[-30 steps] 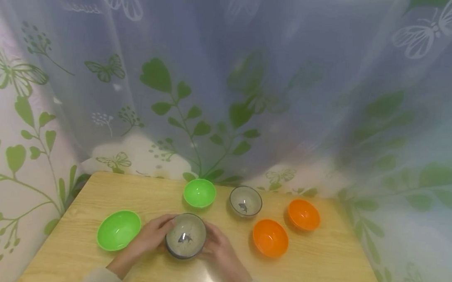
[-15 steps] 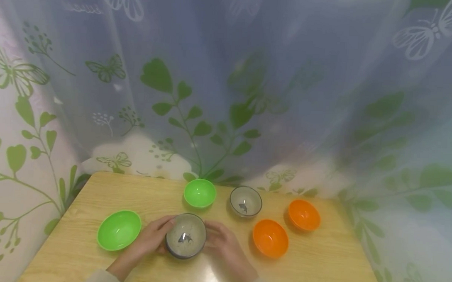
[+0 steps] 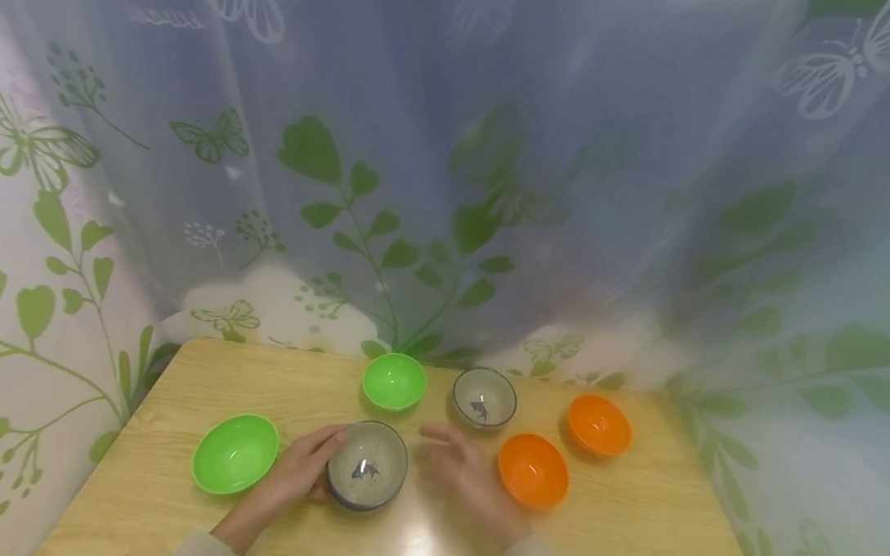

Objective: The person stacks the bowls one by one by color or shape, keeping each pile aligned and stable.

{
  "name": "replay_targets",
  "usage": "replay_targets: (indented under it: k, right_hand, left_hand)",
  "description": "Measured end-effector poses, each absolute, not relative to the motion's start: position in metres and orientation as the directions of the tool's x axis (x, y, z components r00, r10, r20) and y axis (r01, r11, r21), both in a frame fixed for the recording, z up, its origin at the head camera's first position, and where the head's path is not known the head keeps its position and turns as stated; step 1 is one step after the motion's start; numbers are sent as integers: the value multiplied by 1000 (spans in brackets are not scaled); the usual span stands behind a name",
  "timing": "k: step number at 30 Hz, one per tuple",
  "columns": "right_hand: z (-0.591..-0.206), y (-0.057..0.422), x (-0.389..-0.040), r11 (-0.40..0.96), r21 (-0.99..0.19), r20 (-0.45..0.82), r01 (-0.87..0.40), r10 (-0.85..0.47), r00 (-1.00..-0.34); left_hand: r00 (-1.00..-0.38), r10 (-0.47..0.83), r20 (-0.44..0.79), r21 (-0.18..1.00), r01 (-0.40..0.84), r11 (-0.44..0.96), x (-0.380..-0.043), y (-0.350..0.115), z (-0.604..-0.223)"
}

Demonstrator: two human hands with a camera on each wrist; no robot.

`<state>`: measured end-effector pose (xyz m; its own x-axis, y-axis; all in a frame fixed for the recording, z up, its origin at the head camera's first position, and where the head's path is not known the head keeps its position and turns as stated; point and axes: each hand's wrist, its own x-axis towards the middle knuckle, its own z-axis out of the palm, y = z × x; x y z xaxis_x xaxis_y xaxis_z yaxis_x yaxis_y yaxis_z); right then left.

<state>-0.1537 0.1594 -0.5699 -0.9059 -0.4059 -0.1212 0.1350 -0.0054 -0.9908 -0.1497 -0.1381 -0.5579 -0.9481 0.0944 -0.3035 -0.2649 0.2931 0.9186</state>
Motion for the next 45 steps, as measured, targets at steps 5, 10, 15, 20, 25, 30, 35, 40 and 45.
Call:
replay_targets:
  k: [5, 10, 15, 20, 25, 30, 35, 40, 45]
  right_hand:
    - [-561, 169, -162, 40, -996, -92, 83, -423, -902]
    - [-551, 178, -169, 57, -998, -33, 8, -446, -895]
    - [-538, 186, -172, 83, -995, 8, -51, -450, -893]
    - [-527, 194, -176, 74, -997, -13, -21, -429, -903]
    - [-522, 200, -181, 64, -997, 8, -35, -383, -924]
    - [-515, 205, -185, 22, -1000, -4, -4, -351, -936]
    - [-510, 212, -192, 72, -997, -27, 3, -322, -946]
    - [-506, 221, -197, 135, -991, -24, -19, -308, -951]
    - [-503, 228, -203, 170, -984, -8, -42, -283, -959]
  left_hand:
    - [-947, 96, -306, 919, -267, 290, -150, -139, -558]
    - [-946, 100, -307, 921, -269, 284, -150, -139, -558]
    - [-945, 107, -308, 923, -269, 276, -150, -139, -559]
    - [-943, 108, -315, 922, -277, 273, -150, -139, -559]
    - [-943, 120, -311, 927, -274, 255, -150, -140, -560]
    - [-942, 126, -311, 930, -274, 246, -150, -140, -560]
    - [-942, 118, -314, 925, -276, 259, -150, -140, -560]
    - [-943, 111, -314, 921, -275, 275, -150, -140, -561]
    - [-943, 107, -314, 921, -275, 275, -149, -140, -559]
